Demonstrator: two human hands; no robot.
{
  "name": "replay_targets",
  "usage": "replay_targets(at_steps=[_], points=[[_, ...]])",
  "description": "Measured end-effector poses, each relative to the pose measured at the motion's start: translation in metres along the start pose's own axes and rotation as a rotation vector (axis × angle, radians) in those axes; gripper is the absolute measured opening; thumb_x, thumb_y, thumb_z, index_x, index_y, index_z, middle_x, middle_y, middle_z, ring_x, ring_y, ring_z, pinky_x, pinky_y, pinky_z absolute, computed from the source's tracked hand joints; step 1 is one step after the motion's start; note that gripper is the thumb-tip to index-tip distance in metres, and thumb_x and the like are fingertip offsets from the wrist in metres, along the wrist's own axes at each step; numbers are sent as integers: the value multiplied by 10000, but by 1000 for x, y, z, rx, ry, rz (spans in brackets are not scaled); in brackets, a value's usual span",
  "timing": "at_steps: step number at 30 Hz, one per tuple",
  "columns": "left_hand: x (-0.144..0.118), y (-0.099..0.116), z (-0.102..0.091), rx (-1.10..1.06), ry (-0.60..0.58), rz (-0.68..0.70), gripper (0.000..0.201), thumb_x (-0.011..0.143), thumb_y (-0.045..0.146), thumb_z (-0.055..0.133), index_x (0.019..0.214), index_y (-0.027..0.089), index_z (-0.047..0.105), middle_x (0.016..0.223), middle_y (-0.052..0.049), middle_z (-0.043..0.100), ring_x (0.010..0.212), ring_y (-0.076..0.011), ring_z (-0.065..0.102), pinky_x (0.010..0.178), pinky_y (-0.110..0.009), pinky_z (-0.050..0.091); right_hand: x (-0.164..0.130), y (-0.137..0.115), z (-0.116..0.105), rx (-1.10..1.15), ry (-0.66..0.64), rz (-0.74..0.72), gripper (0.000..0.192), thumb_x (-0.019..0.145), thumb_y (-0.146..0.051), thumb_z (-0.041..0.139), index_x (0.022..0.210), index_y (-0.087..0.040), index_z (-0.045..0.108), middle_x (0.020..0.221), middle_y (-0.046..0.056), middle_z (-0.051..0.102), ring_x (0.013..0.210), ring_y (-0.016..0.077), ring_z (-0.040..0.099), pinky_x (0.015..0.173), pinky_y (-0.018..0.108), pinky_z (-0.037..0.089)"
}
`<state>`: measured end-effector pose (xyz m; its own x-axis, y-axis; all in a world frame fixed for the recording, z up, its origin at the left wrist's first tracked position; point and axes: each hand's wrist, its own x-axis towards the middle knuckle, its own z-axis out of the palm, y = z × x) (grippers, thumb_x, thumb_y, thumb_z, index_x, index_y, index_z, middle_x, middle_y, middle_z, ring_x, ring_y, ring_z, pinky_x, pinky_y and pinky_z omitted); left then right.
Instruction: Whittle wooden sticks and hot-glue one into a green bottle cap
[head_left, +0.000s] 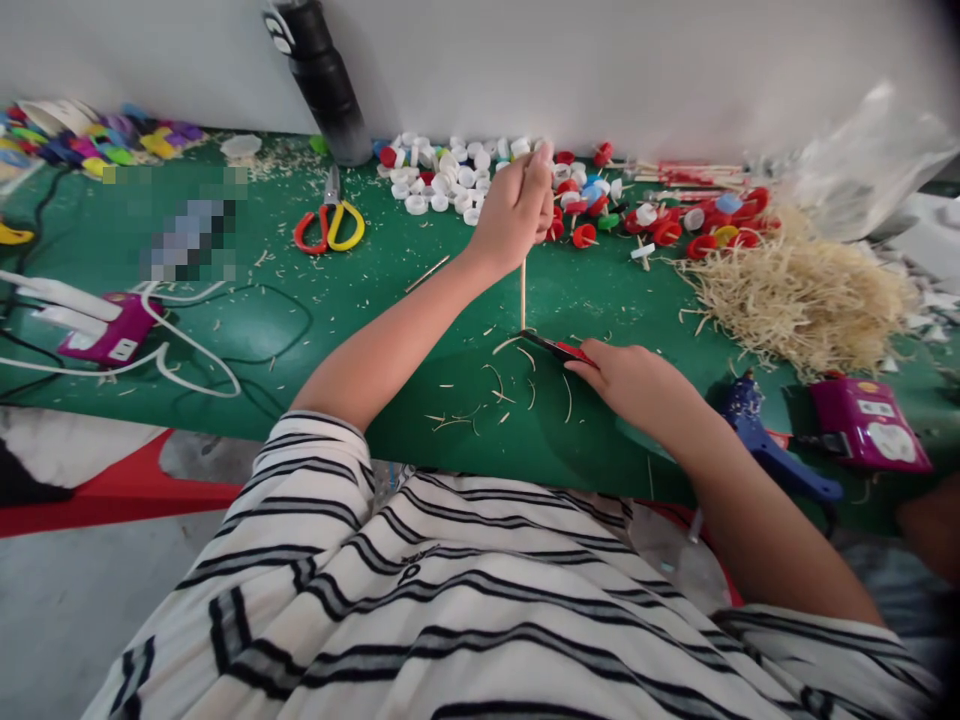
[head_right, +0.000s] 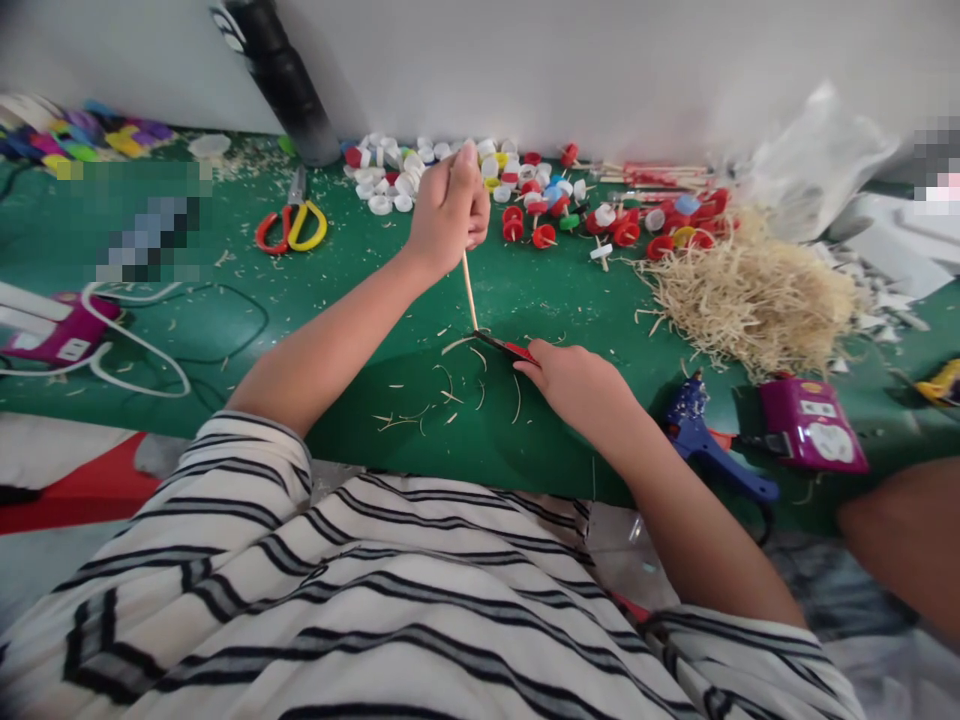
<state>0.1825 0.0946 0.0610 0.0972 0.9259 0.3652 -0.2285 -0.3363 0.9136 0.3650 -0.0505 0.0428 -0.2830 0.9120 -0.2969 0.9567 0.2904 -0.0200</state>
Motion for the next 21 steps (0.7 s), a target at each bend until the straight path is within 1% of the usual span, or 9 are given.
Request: replay_targets(at_steps=[4,7,10,12,14,18,21], points=[[0,6,0,33,0,-86,487,1112,401,504,679,234,356,468,88,329,391,-37,283,413,-212,259,0,11,1,-11,27,-33,454,1136,-557,330,1116,-213,626,835,79,715,721,246,625,605,331,269],[0,11,1,37,-72,-112,471,1108,381,507,681,236,371,472,91,361,385,-24,316,418,-200,271,3,17,0,17,80,-60,441,1125,-572,367,1099,-221,631,826,71,710,717,241,612,610,324,273],[2,14,1,15,-108,-142,468,1108,388,482,674,239,388,446,96,372,354,-17,308,409,-196,257,9,15,-3,55,164,-41,431,1121,-559,384,1101,-216,644,832,77,713,710,236,604,613,324,276],[2,16,1,4,-126,-174,469,1102,403,482,672,237,394,432,99,373,340,-14,313,412,-186,255,12,9,-5,54,196,-14,429,1120,-540,386,1117,-206,655,857,97,727,721,243,614,616,329,271],[2,17,-1,5,-162,-186,478,1094,429,495,669,235,395,433,99,377,335,-13,339,414,-177,261,15,3,-7,48,198,3,426,1120,-520,386,1151,-195,660,896,118,746,746,254,634,623,334,272],[3,17,-5,17,-227,-196,512,1080,475,520,648,234,391,437,93,382,335,-15,368,407,-167,280,19,-5,-8,50,159,30,441,1123,-510,374,1208,-177,650,917,135,762,749,266,646,620,340,274],[4,14,-7,19,-224,-198,542,1081,487,518,618,232,395,435,87,371,332,-18,360,397,-170,297,21,-6,-7,71,155,30,445,1126,-512,368,1230,-174,639,902,132,760,730,264,639,609,342,273]])
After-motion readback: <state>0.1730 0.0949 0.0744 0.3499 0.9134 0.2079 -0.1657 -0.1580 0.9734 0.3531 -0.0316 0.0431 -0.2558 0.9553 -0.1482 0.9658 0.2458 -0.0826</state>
